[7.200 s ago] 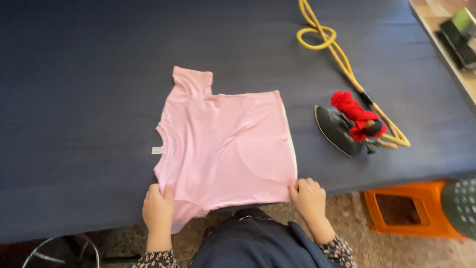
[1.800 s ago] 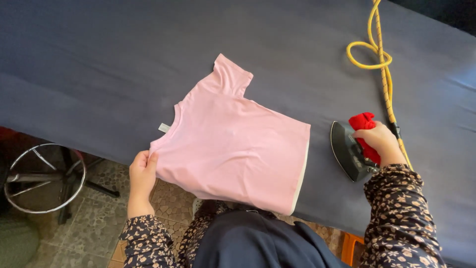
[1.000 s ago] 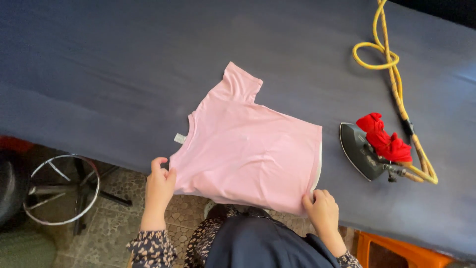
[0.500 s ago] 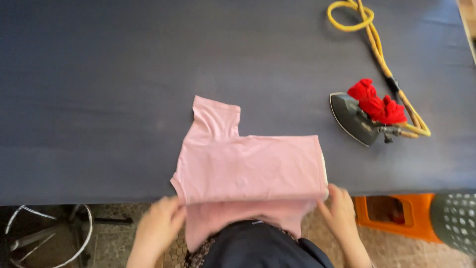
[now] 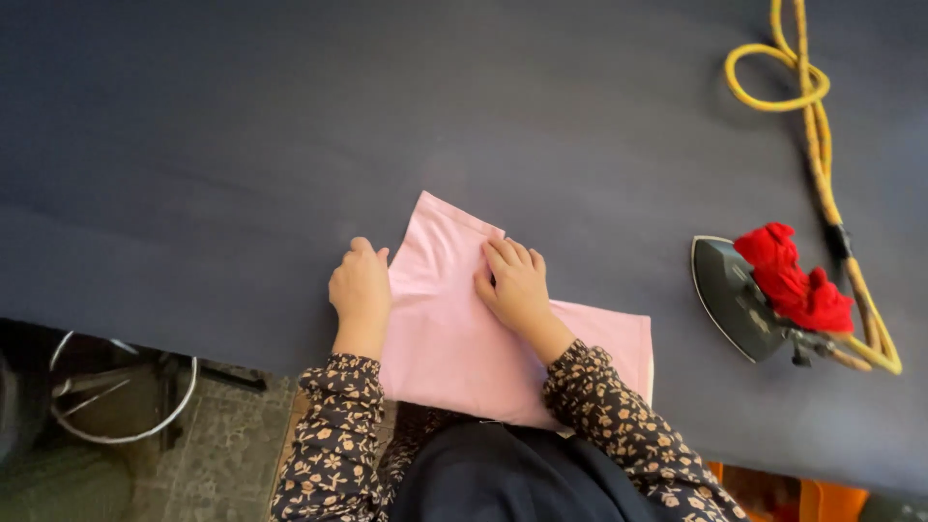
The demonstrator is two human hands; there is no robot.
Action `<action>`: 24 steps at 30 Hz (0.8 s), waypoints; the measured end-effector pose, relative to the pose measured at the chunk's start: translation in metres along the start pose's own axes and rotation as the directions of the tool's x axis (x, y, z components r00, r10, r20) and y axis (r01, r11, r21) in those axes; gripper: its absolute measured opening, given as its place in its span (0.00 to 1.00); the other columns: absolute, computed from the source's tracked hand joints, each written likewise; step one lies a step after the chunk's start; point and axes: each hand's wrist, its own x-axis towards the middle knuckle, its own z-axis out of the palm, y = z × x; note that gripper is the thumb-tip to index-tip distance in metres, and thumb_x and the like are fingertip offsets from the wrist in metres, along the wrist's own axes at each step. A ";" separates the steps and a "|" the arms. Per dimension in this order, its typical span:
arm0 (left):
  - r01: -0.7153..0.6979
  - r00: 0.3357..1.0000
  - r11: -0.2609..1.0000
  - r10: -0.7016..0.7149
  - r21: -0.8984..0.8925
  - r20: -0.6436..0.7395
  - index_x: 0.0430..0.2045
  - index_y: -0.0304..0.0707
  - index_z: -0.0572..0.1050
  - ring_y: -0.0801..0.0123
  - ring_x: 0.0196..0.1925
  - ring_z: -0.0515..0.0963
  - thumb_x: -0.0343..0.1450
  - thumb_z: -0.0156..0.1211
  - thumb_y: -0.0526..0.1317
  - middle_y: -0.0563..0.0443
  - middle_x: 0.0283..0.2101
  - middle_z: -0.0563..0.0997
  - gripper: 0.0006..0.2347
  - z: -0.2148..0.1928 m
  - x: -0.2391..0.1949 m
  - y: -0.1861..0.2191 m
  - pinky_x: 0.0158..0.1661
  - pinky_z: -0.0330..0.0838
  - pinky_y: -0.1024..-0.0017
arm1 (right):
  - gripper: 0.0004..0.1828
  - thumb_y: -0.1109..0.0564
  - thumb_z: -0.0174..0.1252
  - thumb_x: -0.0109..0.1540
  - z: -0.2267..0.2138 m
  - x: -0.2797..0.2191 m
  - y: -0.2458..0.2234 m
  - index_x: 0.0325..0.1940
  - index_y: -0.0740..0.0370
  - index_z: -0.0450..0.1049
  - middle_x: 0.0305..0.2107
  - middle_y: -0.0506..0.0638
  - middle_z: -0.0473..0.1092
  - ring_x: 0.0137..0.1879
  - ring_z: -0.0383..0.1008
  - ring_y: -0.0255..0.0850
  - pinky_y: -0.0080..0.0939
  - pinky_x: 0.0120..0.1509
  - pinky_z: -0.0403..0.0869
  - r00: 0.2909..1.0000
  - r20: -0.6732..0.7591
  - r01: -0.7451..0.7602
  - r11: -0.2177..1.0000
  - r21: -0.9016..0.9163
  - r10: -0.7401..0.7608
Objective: Ironing and folding various pieces of children's clothing on an ironing board using a steam iron.
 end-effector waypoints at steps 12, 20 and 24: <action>-0.119 0.941 0.974 0.172 0.192 -0.290 0.18 0.42 0.65 0.67 0.18 0.72 0.59 0.53 0.51 0.56 0.20 0.65 0.13 0.001 0.002 0.053 0.19 0.68 0.72 | 0.31 0.42 0.37 0.55 -0.036 0.010 -0.006 0.60 0.55 0.52 0.59 0.47 0.48 0.64 0.45 0.45 0.70 0.59 0.35 0.941 0.334 -0.066 0.998 0.018 0.056; -0.063 0.901 0.919 0.220 0.389 -0.373 0.19 0.46 0.62 0.74 0.12 0.71 0.60 0.51 0.52 0.59 0.20 0.62 0.12 -0.010 0.011 0.042 0.12 0.67 0.76 | 0.35 0.38 0.31 0.56 -0.036 0.012 -0.005 0.63 0.56 0.43 0.62 0.48 0.38 0.66 0.37 0.45 0.69 0.60 0.29 0.890 0.452 -0.078 0.997 0.016 0.062; -0.182 0.895 0.970 0.231 0.159 -0.382 0.19 0.42 0.65 0.63 0.25 0.70 0.55 0.58 0.49 0.54 0.22 0.64 0.13 0.005 0.030 0.055 0.23 0.64 0.69 | 0.35 0.37 0.32 0.56 -0.030 0.008 -0.002 0.63 0.55 0.44 0.61 0.48 0.40 0.66 0.38 0.45 0.70 0.60 0.29 0.902 0.426 -0.075 0.997 0.013 0.062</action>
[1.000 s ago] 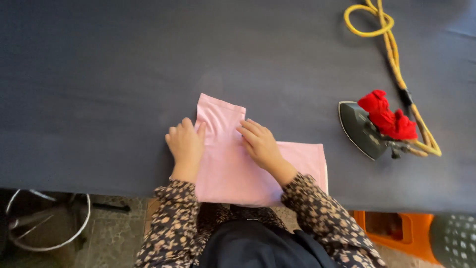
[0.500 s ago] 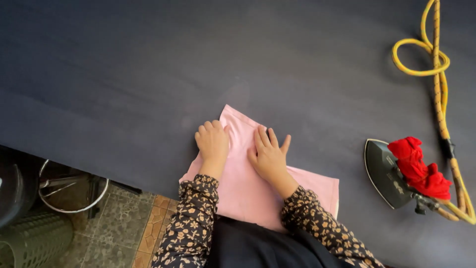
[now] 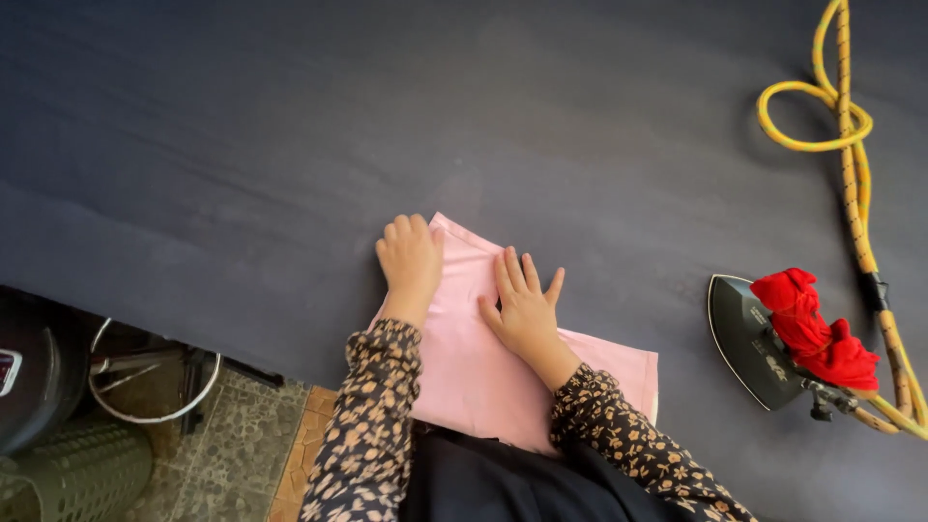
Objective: Ironing and folding various pieces of children's clothing on an ironing board using a steam iron.
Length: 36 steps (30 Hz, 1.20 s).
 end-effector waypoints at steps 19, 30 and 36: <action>-0.379 0.843 0.833 0.490 -0.402 0.221 0.50 0.33 0.60 0.56 0.59 0.56 0.67 0.38 0.49 0.40 0.56 0.60 0.21 -0.021 -0.027 0.041 0.55 0.46 0.58 | 0.19 0.57 0.58 0.45 -0.048 -0.061 0.203 0.41 0.58 0.72 0.42 0.53 0.66 0.51 0.63 0.51 0.50 0.58 0.57 0.422 -0.901 -0.149 0.972 -0.184 -0.106; -0.287 0.831 0.915 0.384 -0.282 0.401 0.54 0.33 0.49 0.63 0.60 0.49 0.63 0.31 0.59 0.43 0.58 0.51 0.31 -0.013 -0.018 0.003 0.55 0.40 0.64 | 0.19 0.42 0.52 0.46 -0.145 -0.107 0.231 0.36 0.52 0.70 0.26 0.55 0.71 0.35 0.70 0.51 0.43 0.38 0.64 0.764 0.033 -0.644 0.765 0.007 0.644; 0.066 0.979 0.945 0.001 -0.320 0.206 0.43 0.30 0.63 0.53 0.50 0.62 0.65 0.40 0.46 0.39 0.48 0.63 0.19 -0.037 -0.047 -0.081 0.45 0.56 0.57 | 0.16 0.52 0.53 0.44 -0.154 -0.086 0.206 0.30 0.64 0.67 0.21 0.58 0.66 0.24 0.66 0.51 0.46 0.26 0.63 0.574 0.145 -0.808 0.528 0.263 0.806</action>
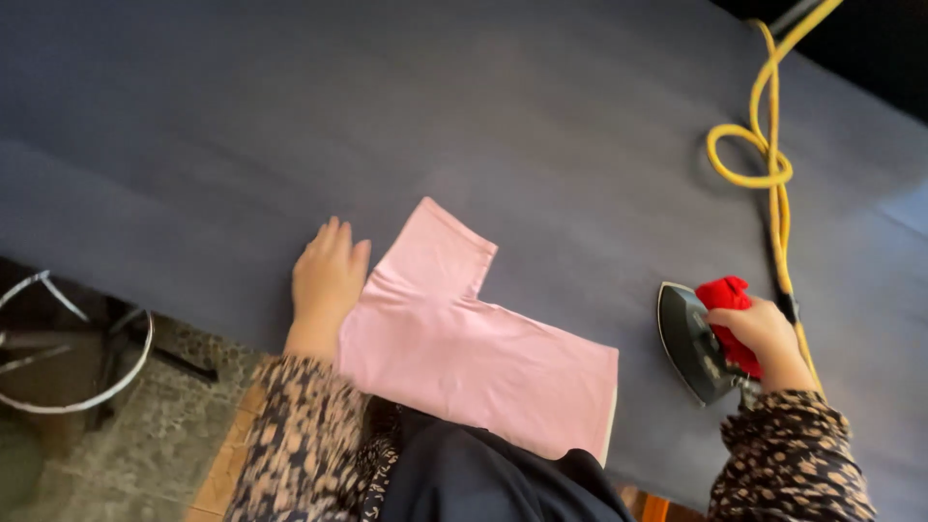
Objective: Ironing and folding various pieces of children's clothing on an ironing board using a steam iron.
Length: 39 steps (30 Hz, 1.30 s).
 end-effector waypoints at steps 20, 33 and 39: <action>0.534 0.820 0.695 -0.564 -0.481 0.094 0.10 0.42 0.69 0.56 0.28 0.71 0.59 0.54 0.42 0.52 0.19 0.68 0.07 -0.019 -0.162 0.010 0.29 0.66 0.64 | 0.22 0.43 0.62 0.34 0.137 -0.130 -0.288 0.19 0.64 0.71 0.22 0.58 0.69 0.34 0.70 0.51 0.47 0.41 0.66 0.558 0.520 0.823 0.510 -0.249 -0.647; 0.458 0.814 0.619 -0.581 -0.638 0.021 0.13 0.39 0.71 0.63 0.27 0.71 0.59 0.56 0.38 0.52 0.21 0.68 0.05 -0.037 -0.164 0.017 0.28 0.68 0.73 | 0.22 0.43 0.60 0.36 0.130 -0.115 -0.274 0.22 0.63 0.70 0.26 0.58 0.69 0.37 0.70 0.51 0.47 0.41 0.66 0.564 0.532 0.812 0.541 -0.219 -0.632; 0.254 0.796 0.782 -0.503 -0.569 -0.337 0.15 0.36 0.69 0.67 0.25 0.66 0.63 0.52 0.34 0.53 0.19 0.65 0.05 -0.073 -0.153 0.007 0.27 0.62 0.75 | 0.11 0.55 0.53 0.41 0.056 -0.090 -0.183 0.20 0.65 0.65 0.19 0.57 0.63 0.27 0.63 0.48 0.44 0.29 0.61 0.846 0.331 0.457 0.888 -0.048 -0.418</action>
